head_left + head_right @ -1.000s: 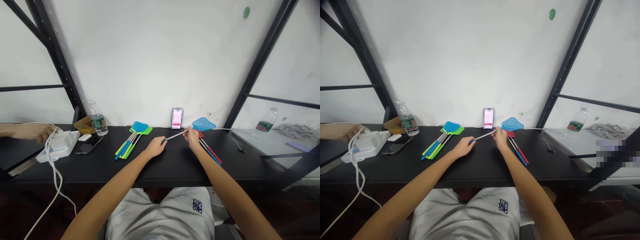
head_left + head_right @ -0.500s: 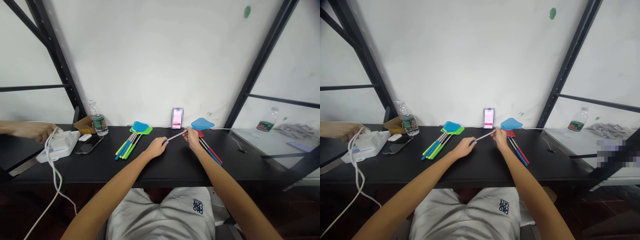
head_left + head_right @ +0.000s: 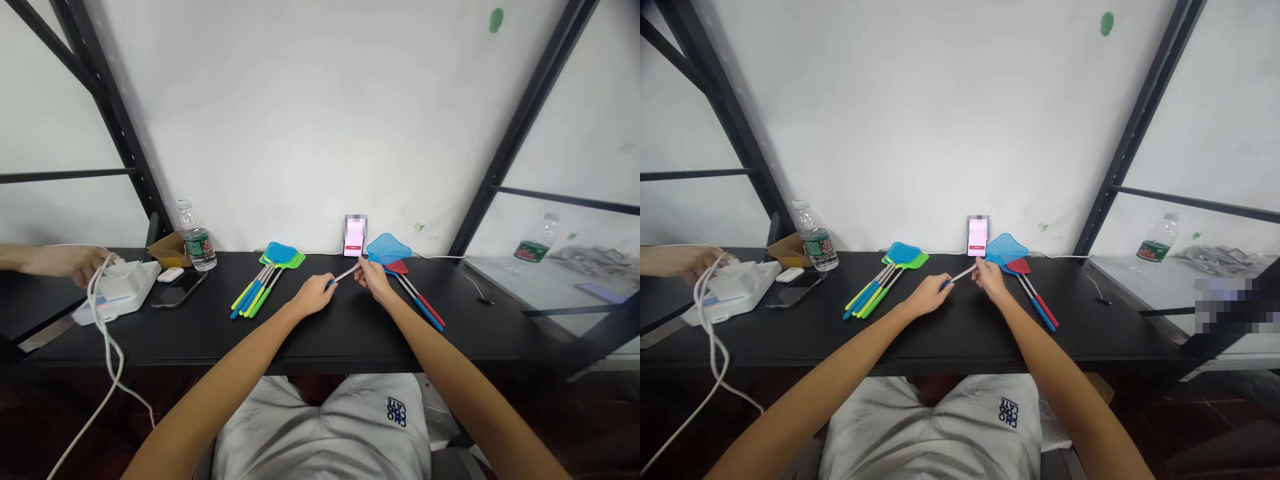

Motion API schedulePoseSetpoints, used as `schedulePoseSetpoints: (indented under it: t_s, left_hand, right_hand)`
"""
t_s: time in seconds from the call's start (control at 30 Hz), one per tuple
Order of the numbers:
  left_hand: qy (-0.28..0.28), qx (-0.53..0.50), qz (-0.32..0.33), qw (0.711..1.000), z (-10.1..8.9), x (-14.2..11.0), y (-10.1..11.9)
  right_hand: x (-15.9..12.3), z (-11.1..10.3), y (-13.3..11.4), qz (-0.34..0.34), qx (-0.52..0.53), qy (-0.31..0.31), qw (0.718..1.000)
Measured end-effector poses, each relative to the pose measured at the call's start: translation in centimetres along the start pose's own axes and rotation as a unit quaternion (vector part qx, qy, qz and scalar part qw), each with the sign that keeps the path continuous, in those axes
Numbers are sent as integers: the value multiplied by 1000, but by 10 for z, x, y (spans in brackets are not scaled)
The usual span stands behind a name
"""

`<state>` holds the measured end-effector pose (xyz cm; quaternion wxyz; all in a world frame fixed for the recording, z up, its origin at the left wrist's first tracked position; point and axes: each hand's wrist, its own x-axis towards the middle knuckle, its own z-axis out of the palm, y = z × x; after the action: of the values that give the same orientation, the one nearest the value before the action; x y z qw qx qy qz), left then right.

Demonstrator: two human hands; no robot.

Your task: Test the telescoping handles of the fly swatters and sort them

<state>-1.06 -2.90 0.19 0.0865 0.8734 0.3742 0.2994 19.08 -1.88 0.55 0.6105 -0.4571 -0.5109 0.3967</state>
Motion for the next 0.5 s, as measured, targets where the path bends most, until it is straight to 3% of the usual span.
schedulePoseSetpoints:
  t_s: [0.3,0.5]
  left_hand:
    - [-11,-11,-14,1000,-3,-2,3]
    - [25,21,-28,999,-3,0,2]
  right_hand:
    - [3,-3,8,-5,-39,-10,999]
    - [4,-11,11,-60,-195,-68,977]
